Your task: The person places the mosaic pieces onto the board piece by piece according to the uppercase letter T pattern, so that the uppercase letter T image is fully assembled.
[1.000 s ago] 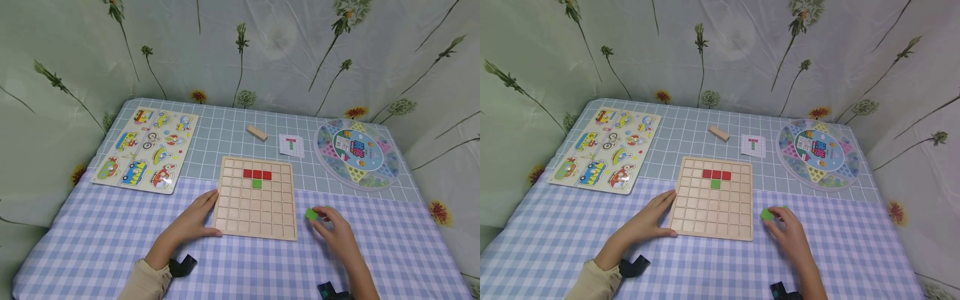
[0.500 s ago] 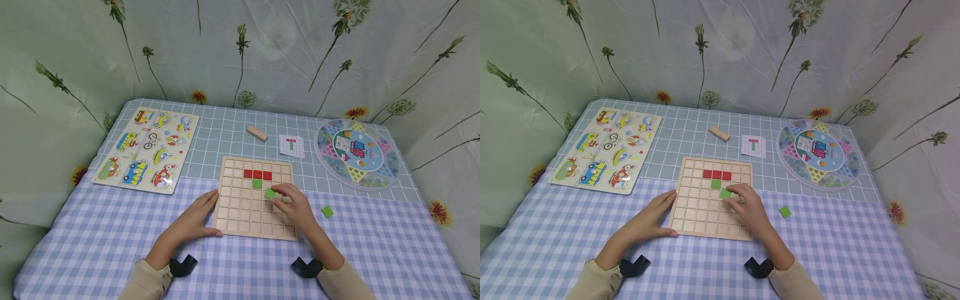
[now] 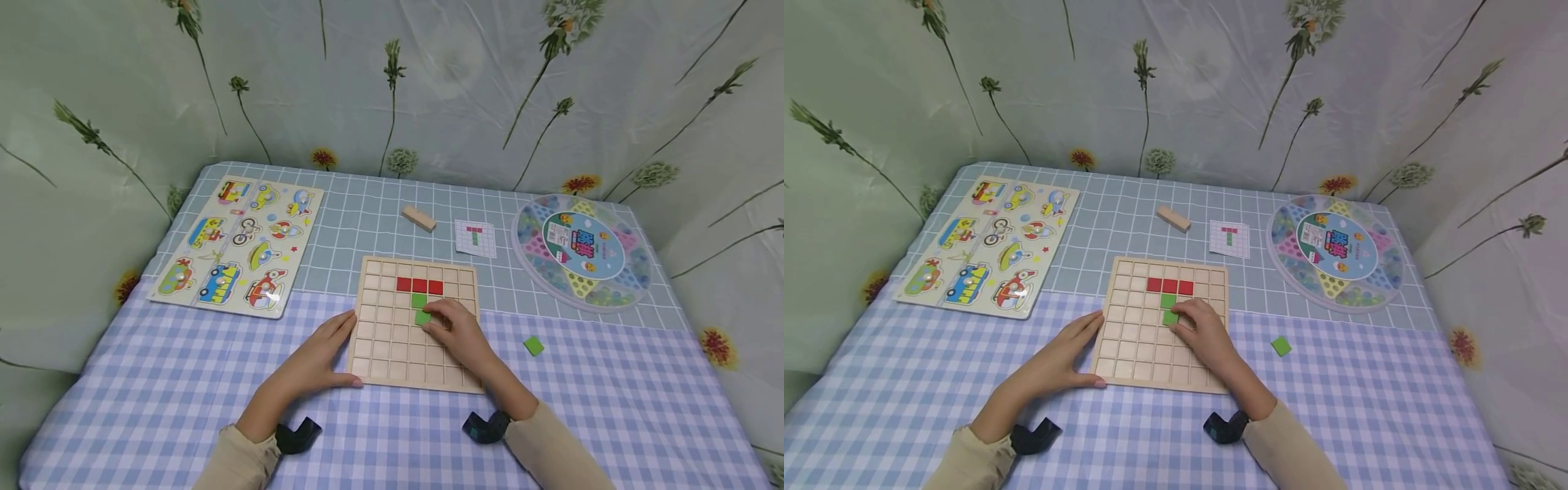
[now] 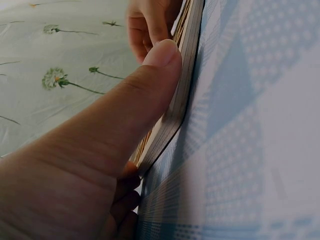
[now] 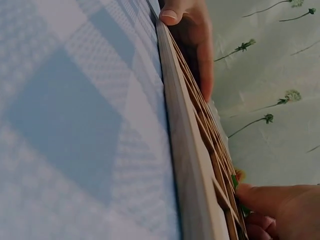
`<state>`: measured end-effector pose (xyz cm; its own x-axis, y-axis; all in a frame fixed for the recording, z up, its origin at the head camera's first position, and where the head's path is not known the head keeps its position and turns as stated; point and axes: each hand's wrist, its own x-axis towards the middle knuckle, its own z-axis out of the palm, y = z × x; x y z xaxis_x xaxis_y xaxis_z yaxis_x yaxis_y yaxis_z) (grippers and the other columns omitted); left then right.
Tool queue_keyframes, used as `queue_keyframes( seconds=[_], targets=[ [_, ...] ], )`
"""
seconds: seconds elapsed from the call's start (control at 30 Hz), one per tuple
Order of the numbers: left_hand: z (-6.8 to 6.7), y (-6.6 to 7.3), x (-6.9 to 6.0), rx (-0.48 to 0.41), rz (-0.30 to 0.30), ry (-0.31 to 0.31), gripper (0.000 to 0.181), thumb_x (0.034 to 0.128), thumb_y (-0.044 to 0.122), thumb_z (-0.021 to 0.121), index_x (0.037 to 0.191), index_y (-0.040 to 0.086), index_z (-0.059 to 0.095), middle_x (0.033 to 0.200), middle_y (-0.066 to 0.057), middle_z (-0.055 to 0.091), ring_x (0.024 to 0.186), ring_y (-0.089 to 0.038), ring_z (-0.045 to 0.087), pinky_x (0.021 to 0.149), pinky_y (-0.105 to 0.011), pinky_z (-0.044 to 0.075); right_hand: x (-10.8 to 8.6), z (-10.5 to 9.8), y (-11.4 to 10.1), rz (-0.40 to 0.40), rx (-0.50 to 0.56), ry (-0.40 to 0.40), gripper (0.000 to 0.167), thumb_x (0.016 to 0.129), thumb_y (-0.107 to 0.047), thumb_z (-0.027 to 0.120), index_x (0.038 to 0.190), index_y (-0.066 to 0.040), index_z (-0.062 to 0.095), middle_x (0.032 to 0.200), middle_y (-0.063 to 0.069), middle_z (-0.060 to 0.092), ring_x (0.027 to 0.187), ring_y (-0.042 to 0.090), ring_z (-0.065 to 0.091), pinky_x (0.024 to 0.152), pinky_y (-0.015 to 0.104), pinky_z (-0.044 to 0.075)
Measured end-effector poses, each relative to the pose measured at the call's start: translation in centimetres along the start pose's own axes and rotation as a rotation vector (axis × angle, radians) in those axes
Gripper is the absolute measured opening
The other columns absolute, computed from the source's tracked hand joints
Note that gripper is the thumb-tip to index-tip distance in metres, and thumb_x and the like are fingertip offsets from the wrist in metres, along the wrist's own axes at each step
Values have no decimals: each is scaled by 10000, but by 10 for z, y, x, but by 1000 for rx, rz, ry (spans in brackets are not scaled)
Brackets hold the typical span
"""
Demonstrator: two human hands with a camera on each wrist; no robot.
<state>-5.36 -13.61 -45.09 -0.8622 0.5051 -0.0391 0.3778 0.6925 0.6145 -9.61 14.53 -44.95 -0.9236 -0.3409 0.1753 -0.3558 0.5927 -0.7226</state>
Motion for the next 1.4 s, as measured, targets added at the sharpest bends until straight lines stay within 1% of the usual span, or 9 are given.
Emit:
queue_keyframes(
  seconds=[0.13, 0.3, 0.43, 0.53, 0.63, 0.77, 0.93, 1.17, 1.4],
  targets=[
    [-1, 0, 0, -2, -1, 1, 1102, 620, 602, 697, 1429, 40, 202, 1470, -83, 178, 1317, -261, 182, 1021, -423, 250, 4, 0, -6, 30, -7, -22, 243, 792, -132, 692, 1033, -109, 666, 999, -9, 549, 857, 126, 486, 695, 304, 428],
    [-1, 1, 0, -7, -4, 2, 1107, 617, 612, 689, 1430, 43, 198, 1470, -82, 176, 1318, -259, 179, 1022, -423, 248, 7, -2, -8, 40, -8, -69, 240, 786, -137, 700, 1023, -111, 668, 993, -4, 552, 925, 142, 492, 777, 334, 427],
    [-1, 1, 0, -5, -1, 2, 1105, 619, 615, 686, 1430, 44, 199, 1469, -86, 178, 1317, -260, 181, 1023, -421, 247, 4, -8, -6, 60, 12, -123, 338, 790, -195, 701, 1115, -130, 630, 1067, -25, 545, 992, 138, 485, 820, 350, 416],
    [-1, 1, 0, -1, 4, 2, 1098, 624, 609, 688, 1429, 43, 203, 1468, -90, 181, 1316, -263, 184, 1022, -420, 249, 0, -16, -5, 54, 44, -130, 433, 791, -231, 699, 1193, -124, 578, 1150, -20, 540, 1082, 153, 475, 890, 374, 398],
    [-1, 1, 0, 2, 10, 2, 1092, 625, 595, 698, 1427, 37, 209, 1466, -95, 184, 1315, -266, 187, 1022, -419, 250, -6, -26, -4, 7, 48, -93, 487, 787, -220, 701, 1227, -86, 542, 1194, 25, 542, 1113, 191, 476, 914, 388, 393],
    [-1, 1, 0, 5, 14, 2, 1090, 624, 575, 713, 1424, 30, 213, 1464, -101, 189, 1314, -271, 190, 1021, -420, 250, -16, -43, -4, -87, 17, 19, 542, 742, -129, 732, 1234, -36, 524, 1208, 82, 540, 1076, 241, 500, 873, 397, 421],
    [-1, 0, 0, 0, 15, 6, 1088, 622, 566, 720, 1424, 31, 216, 1464, -99, 191, 1313, -269, 193, 1021, -420, 252, -32, -65, -1, -135, -54, 164, 652, 670, -45, 768, 1266, -67, 506, 1240, 86, 522, 1115, 255, 482, 902, 350, 399],
    [0, 0, 0, 0, 13, 4, 1091, 624, 587, 704, 1426, 36, 210, 1466, -95, 184, 1316, -266, 185, 1023, -419, 247, -56, -86, 7, -89, -125, 289, 757, 610, 2, 790, 1298, -99, 490, 1245, 95, 522, 1138, 204, 460, 928, 132, 300],
    [0, -1, 0, -1, 11, 0, 1095, 627, 594, 695, 1428, 36, 200, 1468, -97, 176, 1319, -266, 176, 1027, -420, 239, -75, -93, 19, 23, -145, 326, 796, 613, 12, 791, 1325, -108, 458, 1271, 119, 495, 1169, 151, 415, 945, 116, 268]
  ],
)
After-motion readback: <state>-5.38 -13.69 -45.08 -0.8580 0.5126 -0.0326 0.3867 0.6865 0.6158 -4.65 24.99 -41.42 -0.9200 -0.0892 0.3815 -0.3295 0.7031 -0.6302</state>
